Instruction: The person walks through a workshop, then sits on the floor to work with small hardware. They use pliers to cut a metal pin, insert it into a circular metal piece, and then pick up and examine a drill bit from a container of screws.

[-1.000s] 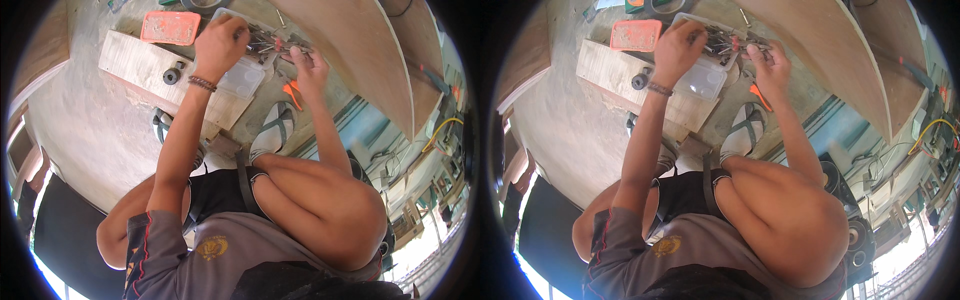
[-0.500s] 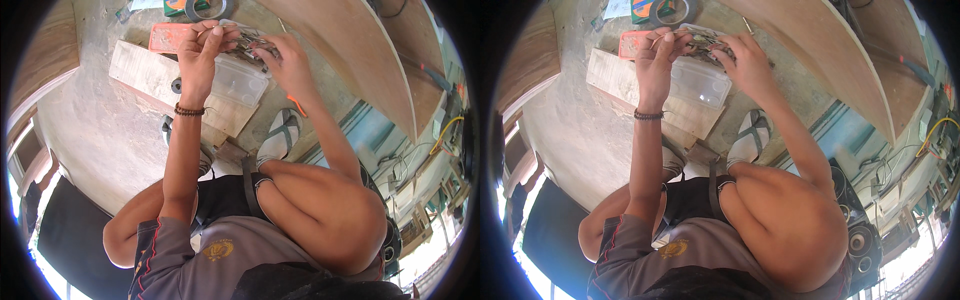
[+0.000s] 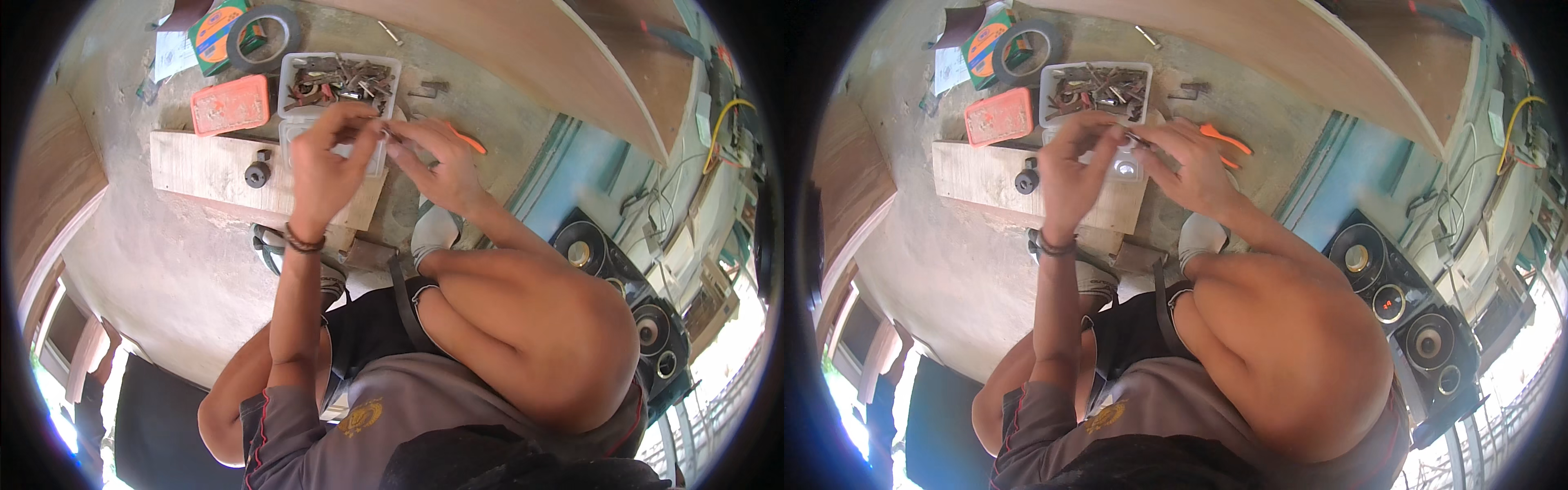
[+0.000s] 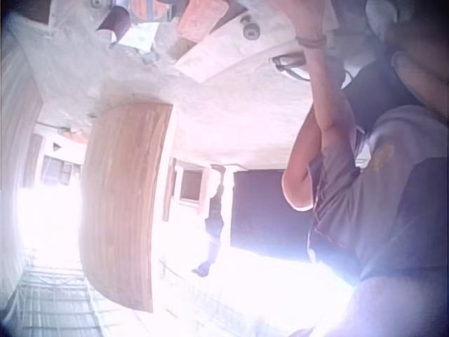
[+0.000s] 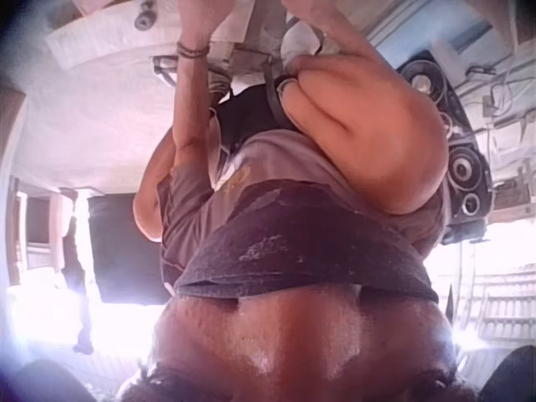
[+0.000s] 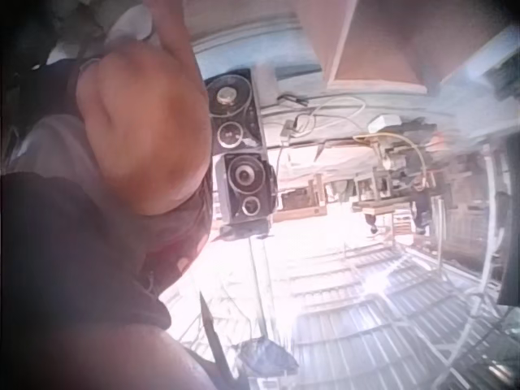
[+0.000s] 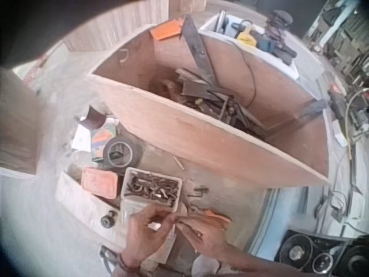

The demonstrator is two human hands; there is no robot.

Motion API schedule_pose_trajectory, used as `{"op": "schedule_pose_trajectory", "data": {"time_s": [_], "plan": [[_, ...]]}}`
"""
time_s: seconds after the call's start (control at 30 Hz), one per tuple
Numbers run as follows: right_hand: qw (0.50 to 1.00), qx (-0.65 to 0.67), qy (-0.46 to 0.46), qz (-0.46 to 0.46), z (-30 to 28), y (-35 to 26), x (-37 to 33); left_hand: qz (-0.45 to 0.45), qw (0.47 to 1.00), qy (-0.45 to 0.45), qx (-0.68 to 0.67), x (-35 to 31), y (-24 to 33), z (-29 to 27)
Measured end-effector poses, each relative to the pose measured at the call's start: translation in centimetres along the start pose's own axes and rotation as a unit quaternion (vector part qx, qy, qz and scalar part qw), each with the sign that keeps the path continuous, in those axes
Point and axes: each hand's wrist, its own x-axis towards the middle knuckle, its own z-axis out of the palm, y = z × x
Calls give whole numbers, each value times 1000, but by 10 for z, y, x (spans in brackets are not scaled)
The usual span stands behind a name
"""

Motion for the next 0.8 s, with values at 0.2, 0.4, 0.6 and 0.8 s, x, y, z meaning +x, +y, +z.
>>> {"op": "schedule_pose_trajectory", "data": {"time_s": [0.2,0.4,0.6,0.8], "plan": [[953,71,174,240,-29,57,-33,2,996,-49,74,15,5,78],[925,79,258,267,-73,53,-25,95,895,-68,430,53,-47,135],[908,241,245,241,-81,31,-15,156,922,-30,353,62,-68,131],[938,208,245,129,-89,-15,-3,189,976,34,99,38,-22,114]]}}
